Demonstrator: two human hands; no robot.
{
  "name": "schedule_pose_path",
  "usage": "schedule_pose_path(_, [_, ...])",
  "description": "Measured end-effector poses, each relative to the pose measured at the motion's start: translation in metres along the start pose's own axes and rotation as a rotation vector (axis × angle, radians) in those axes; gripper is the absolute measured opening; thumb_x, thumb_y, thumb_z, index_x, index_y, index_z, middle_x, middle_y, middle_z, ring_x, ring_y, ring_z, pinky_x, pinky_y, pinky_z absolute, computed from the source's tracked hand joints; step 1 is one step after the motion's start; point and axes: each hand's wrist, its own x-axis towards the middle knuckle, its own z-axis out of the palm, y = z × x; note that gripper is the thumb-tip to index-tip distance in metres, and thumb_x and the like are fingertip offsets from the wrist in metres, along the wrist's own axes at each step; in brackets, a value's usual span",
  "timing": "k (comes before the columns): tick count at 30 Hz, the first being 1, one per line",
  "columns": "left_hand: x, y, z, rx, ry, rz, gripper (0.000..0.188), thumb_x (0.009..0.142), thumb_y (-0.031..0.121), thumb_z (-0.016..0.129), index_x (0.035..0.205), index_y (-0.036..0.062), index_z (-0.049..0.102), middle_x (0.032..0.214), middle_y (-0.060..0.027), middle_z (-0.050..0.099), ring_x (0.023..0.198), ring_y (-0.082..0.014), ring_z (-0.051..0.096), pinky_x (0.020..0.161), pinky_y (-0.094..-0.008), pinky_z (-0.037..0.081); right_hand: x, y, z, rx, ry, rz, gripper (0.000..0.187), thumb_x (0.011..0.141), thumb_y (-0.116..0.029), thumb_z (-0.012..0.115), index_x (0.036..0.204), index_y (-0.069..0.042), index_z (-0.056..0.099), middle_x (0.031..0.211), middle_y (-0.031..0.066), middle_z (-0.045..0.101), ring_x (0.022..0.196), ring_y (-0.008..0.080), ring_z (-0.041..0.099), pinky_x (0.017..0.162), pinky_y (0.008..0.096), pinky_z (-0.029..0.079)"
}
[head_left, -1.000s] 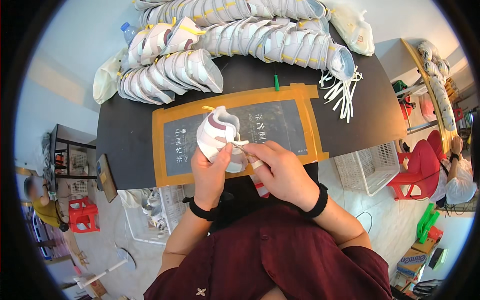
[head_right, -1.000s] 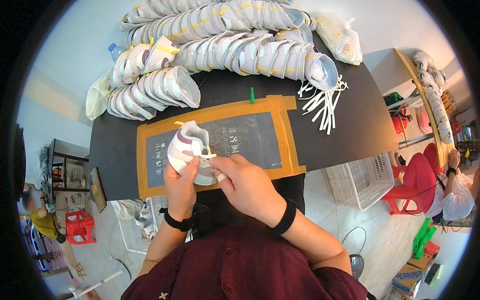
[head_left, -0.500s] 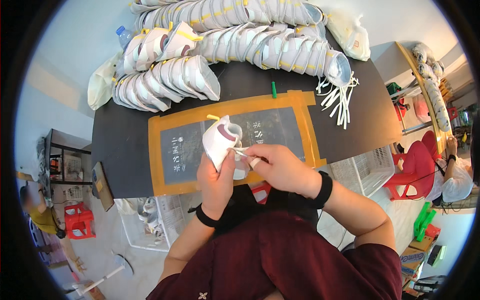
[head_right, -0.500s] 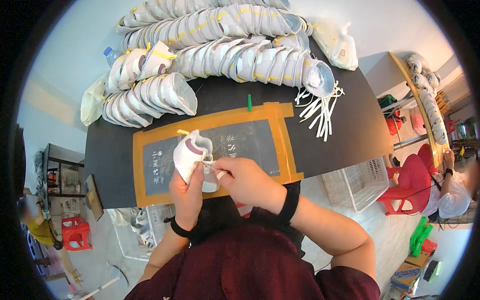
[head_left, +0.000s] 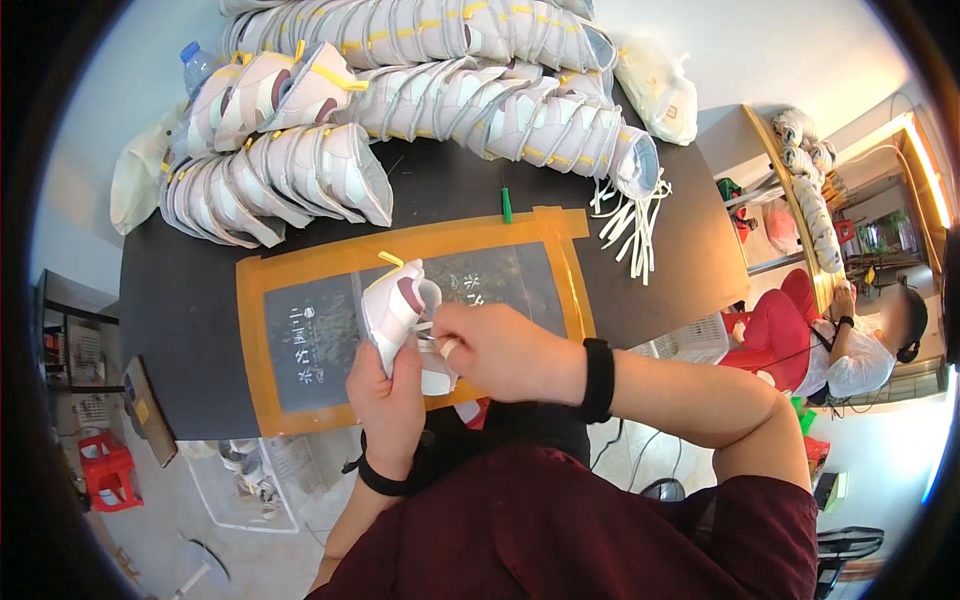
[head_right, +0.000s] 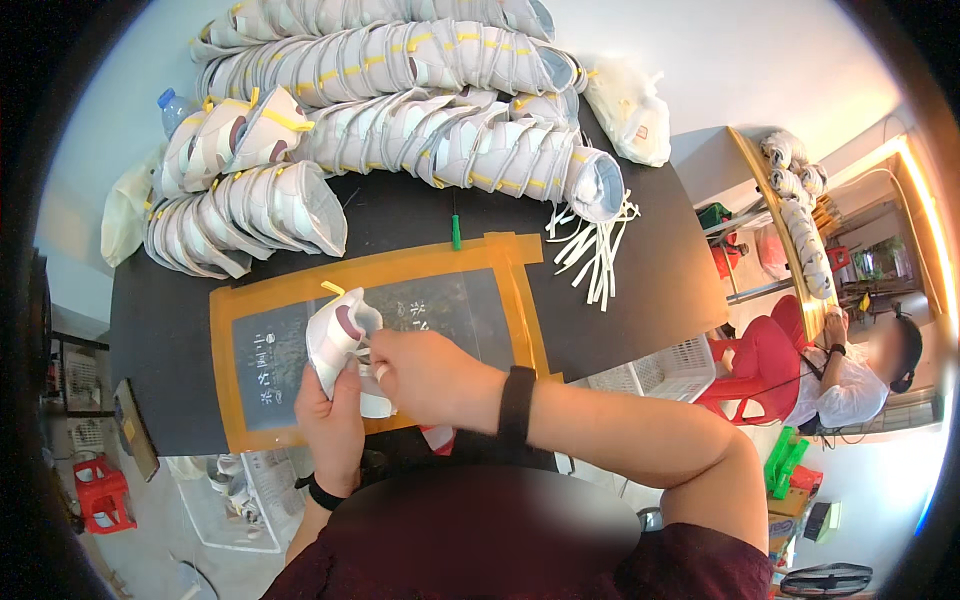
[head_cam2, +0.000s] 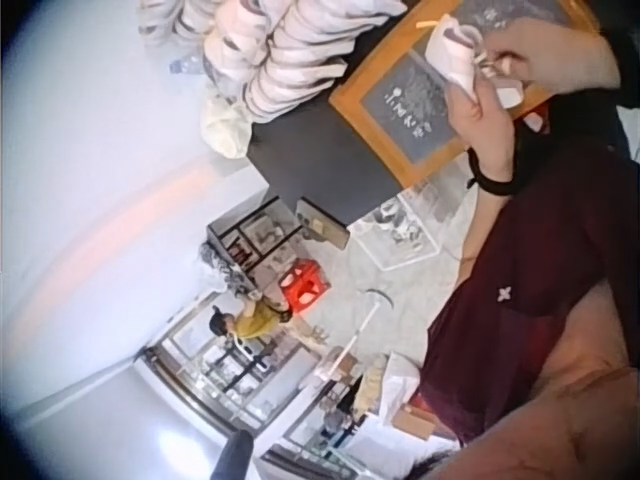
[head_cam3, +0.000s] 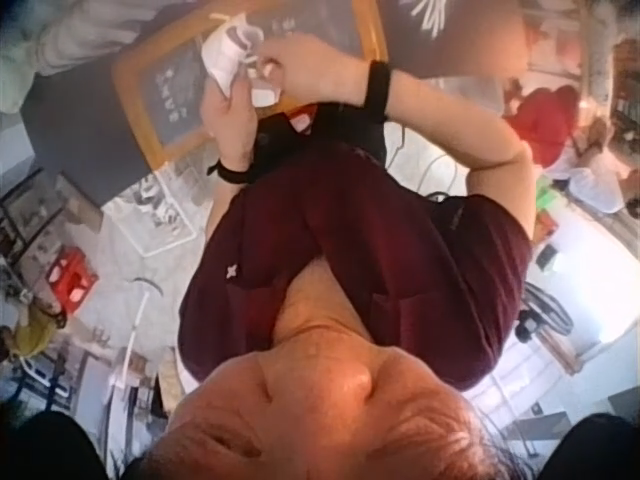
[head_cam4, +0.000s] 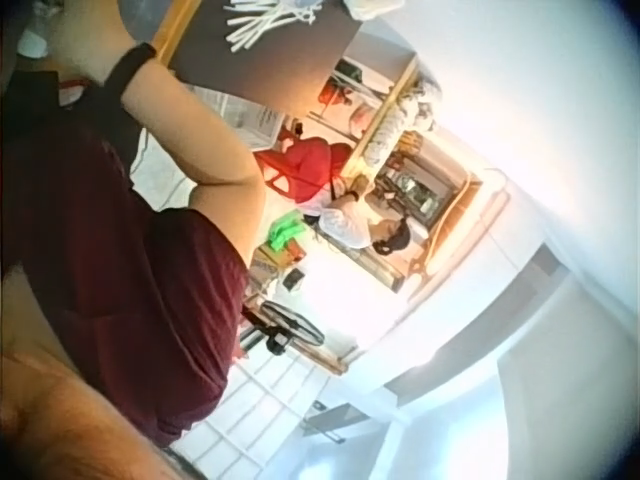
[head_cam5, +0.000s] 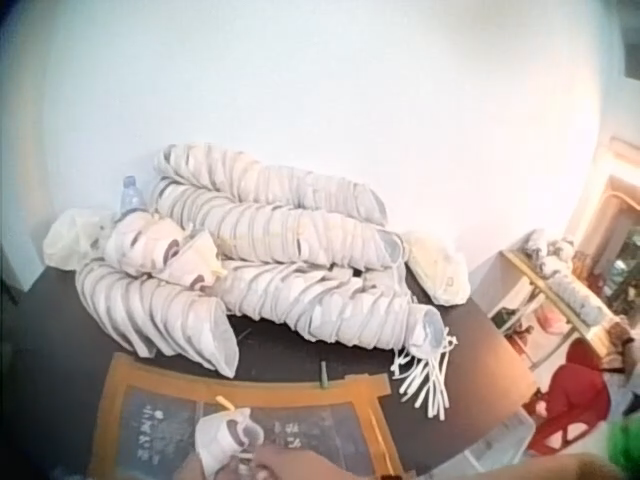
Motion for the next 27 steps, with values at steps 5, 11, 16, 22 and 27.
schedule_pose_path(5, [0.001,-0.009,-0.007,0.08,-0.07,0.117,0.026,0.096,0.008,0.059,0.12,-0.0015,0.061,0.104,-0.0047,0.067,0.094,-0.0107,0.06,0.081,-0.027,0.049,0.009,-0.011,0.001,-0.554,-0.068,-0.266,0.017,0.089,-0.015,0.06,0.098,-0.003,0.052,0.091,0.0186,0.062,0.074,0.0383,0.064,0.067,0.0443,0.055])
schedule_pose_path(11, [0.004,-0.01,-0.003,0.221,-0.074,0.169,0.021,0.094,0.006,0.062,0.114,-0.0014,0.064,0.105,-0.0097,0.067,0.091,-0.0138,0.062,0.079,-0.03,0.05,0.007,-0.02,-0.005,-0.152,-0.121,0.157,0.019,0.097,-0.018,0.053,0.106,-0.001,0.051,0.096,0.0211,0.063,0.086,0.0407,0.064,0.077,0.0466,0.052])
schedule_pose_path(16, [0.005,0.001,0.005,0.249,-0.013,0.352,0.02,0.088,0.006,0.062,0.107,0.0021,0.066,0.09,-0.0143,0.063,0.078,-0.0328,0.058,0.07,-0.0405,0.046,-0.022,-0.015,-0.02,0.227,-0.082,0.16,0.023,0.1,-0.017,0.048,0.114,-0.001,0.056,0.1,0.023,0.062,0.094,0.0416,0.061,0.085,0.0439,0.049])
schedule_pose_path(22, [0.001,0.011,0.003,0.289,-0.047,0.442,0.013,0.088,0.006,0.063,0.1,0.003,0.068,0.086,-0.0132,0.063,0.075,-0.0334,0.056,0.068,-0.041,0.046,-0.07,-0.026,-0.005,-0.131,-0.034,0.056,0.016,0.095,-0.016,0.054,0.099,-0.001,0.053,0.089,0.0245,0.064,0.083,0.0426,0.064,0.073,0.0502,0.051])
schedule_pose_path(27, [-0.004,0.025,-0.007,-0.306,-0.2,-0.205,0.021,0.094,0.006,0.061,0.115,0.0018,0.063,0.105,-0.0061,0.069,0.094,-0.0165,0.064,0.08,-0.033,0.051,-0.086,-0.026,-0.006,0.181,0.048,-0.089,0.018,0.093,-0.018,0.062,0.099,-0.003,0.052,0.082,0.0172,0.064,0.072,0.0334,0.066,0.064,0.04,0.052])
